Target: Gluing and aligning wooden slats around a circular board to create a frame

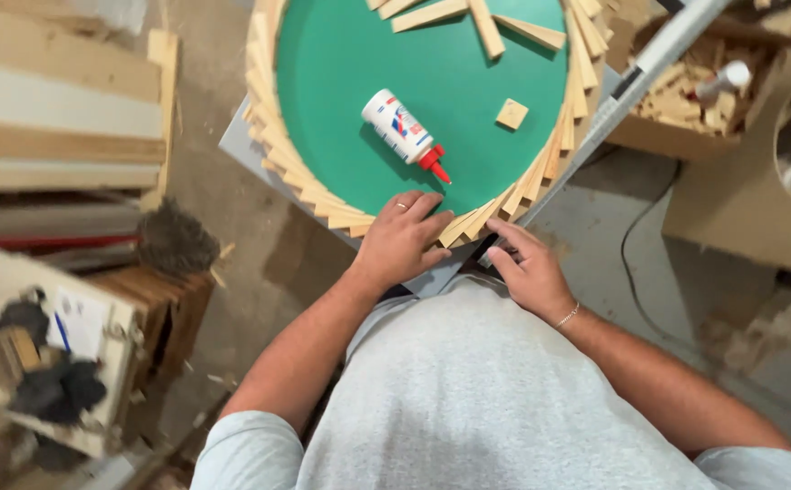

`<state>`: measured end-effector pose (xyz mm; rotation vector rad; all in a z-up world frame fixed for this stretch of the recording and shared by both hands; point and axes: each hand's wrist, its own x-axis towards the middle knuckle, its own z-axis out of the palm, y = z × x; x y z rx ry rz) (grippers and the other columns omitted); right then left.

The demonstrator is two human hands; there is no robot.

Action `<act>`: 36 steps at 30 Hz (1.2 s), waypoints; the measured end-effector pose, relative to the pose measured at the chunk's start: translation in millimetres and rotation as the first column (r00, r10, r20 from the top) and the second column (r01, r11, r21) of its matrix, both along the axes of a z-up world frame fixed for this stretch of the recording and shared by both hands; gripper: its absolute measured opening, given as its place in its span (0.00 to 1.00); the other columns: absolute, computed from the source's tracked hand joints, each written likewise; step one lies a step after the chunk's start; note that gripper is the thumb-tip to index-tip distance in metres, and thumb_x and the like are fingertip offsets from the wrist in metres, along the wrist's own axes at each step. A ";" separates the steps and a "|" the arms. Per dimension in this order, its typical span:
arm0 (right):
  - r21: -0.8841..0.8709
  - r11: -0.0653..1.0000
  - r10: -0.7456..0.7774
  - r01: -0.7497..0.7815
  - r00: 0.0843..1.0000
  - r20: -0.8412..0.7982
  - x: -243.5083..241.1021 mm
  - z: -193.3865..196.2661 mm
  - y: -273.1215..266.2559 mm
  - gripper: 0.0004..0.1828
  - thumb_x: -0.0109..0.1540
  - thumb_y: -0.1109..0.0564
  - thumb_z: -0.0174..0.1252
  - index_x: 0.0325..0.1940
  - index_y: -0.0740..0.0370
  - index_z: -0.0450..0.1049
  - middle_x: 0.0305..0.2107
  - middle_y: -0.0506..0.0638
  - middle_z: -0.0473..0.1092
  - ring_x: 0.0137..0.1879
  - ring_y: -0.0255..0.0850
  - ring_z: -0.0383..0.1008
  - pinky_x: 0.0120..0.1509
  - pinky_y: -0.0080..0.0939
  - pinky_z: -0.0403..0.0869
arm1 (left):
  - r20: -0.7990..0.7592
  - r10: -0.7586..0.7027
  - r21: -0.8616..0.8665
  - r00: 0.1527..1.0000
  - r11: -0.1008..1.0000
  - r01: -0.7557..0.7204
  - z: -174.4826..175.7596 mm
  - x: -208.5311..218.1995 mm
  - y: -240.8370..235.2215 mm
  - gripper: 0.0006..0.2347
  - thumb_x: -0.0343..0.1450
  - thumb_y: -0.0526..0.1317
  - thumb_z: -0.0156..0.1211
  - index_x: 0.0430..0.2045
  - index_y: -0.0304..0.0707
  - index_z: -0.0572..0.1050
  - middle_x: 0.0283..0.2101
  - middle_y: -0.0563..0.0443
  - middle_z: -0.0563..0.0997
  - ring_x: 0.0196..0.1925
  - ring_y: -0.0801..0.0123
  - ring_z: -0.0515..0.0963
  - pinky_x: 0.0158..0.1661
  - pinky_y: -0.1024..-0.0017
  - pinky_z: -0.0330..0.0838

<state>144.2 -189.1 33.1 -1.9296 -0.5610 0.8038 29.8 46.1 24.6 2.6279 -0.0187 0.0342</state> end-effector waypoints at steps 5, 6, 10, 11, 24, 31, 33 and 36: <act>-0.074 0.969 -0.238 0.237 0.971 -0.002 -25.6 6.9 21.1 0.21 0.65 0.62 0.60 0.63 0.59 0.77 0.51 0.56 0.76 0.41 0.44 0.79 0.40 0.42 0.78 | -0.018 -0.086 -0.014 0.996 0.996 0.086 -6.6 7.0 14.3 0.26 0.58 0.55 0.75 0.49 0.52 0.78 0.54 0.50 0.74 0.59 0.55 0.74 0.59 0.56 0.71; -0.099 0.952 -0.290 0.290 0.957 0.013 -30.3 7.7 25.9 0.20 0.65 0.62 0.60 0.63 0.57 0.78 0.49 0.55 0.77 0.39 0.41 0.78 0.38 0.41 0.77 | -0.016 -0.081 -0.007 0.997 0.997 0.081 -8.1 7.5 17.0 0.26 0.58 0.55 0.75 0.49 0.52 0.77 0.54 0.51 0.74 0.59 0.55 0.74 0.58 0.57 0.71; -0.119 0.856 -0.505 0.503 0.863 0.018 -47.2 -17.1 41.2 0.17 0.67 0.60 0.59 0.61 0.61 0.77 0.41 0.52 0.78 0.27 0.35 0.71 0.31 0.36 0.73 | -0.022 -0.131 -0.029 0.991 0.991 0.131 -12.4 7.7 23.2 0.26 0.57 0.55 0.75 0.48 0.51 0.78 0.54 0.50 0.74 0.58 0.55 0.74 0.57 0.56 0.72; -0.122 0.807 -0.583 0.578 0.812 -0.012 -50.4 -23.5 47.4 0.16 0.66 0.59 0.61 0.57 0.61 0.79 0.34 0.52 0.77 0.24 0.36 0.72 0.26 0.35 0.73 | 0.010 -0.123 -0.032 0.992 0.992 0.123 -13.7 7.1 24.7 0.24 0.58 0.54 0.74 0.47 0.51 0.78 0.54 0.51 0.74 0.58 0.55 0.75 0.56 0.57 0.72; -0.065 0.741 -0.664 0.668 0.744 0.079 -92.8 -32.5 68.4 0.28 0.61 0.62 0.66 0.66 0.64 0.72 0.36 0.55 0.74 0.32 0.36 0.72 0.32 0.36 0.73 | -0.057 -0.406 -0.152 0.912 0.907 0.394 -0.6 10.8 71.5 0.35 0.56 0.51 0.77 0.58 0.45 0.73 0.61 0.47 0.73 0.63 0.52 0.73 0.61 0.55 0.70; -0.167 0.795 -0.558 0.584 0.811 0.178 -99.3 -24.0 71.1 0.46 0.54 0.53 0.76 0.73 0.64 0.65 0.41 0.56 0.72 0.35 0.43 0.73 0.39 0.44 0.74 | -0.100 -0.463 -0.055 0.881 0.886 0.459 6.4 9.0 72.7 0.35 0.56 0.53 0.78 0.58 0.47 0.72 0.64 0.49 0.71 0.66 0.55 0.69 0.64 0.56 0.67; -0.328 0.810 -0.433 0.486 0.873 0.226 -95.0 -9.6 73.1 0.52 0.51 0.44 0.77 0.76 0.56 0.62 0.44 0.52 0.71 0.39 0.47 0.75 0.43 0.51 0.75 | -0.115 -0.430 -0.060 0.895 0.903 0.426 5.5 9.3 69.3 0.33 0.58 0.53 0.76 0.57 0.48 0.73 0.64 0.50 0.71 0.66 0.56 0.69 0.64 0.57 0.66; -0.275 0.820 -0.394 0.501 0.844 0.363 -98.8 -35.3 63.9 0.51 0.52 0.42 0.76 0.75 0.53 0.64 0.38 0.49 0.71 0.40 0.51 0.76 0.42 0.54 0.75 | 0.001 -0.359 -0.021 0.933 0.933 0.359 -11.5 4.3 57.6 0.29 0.58 0.55 0.74 0.52 0.48 0.75 0.60 0.51 0.72 0.63 0.56 0.72 0.60 0.57 0.68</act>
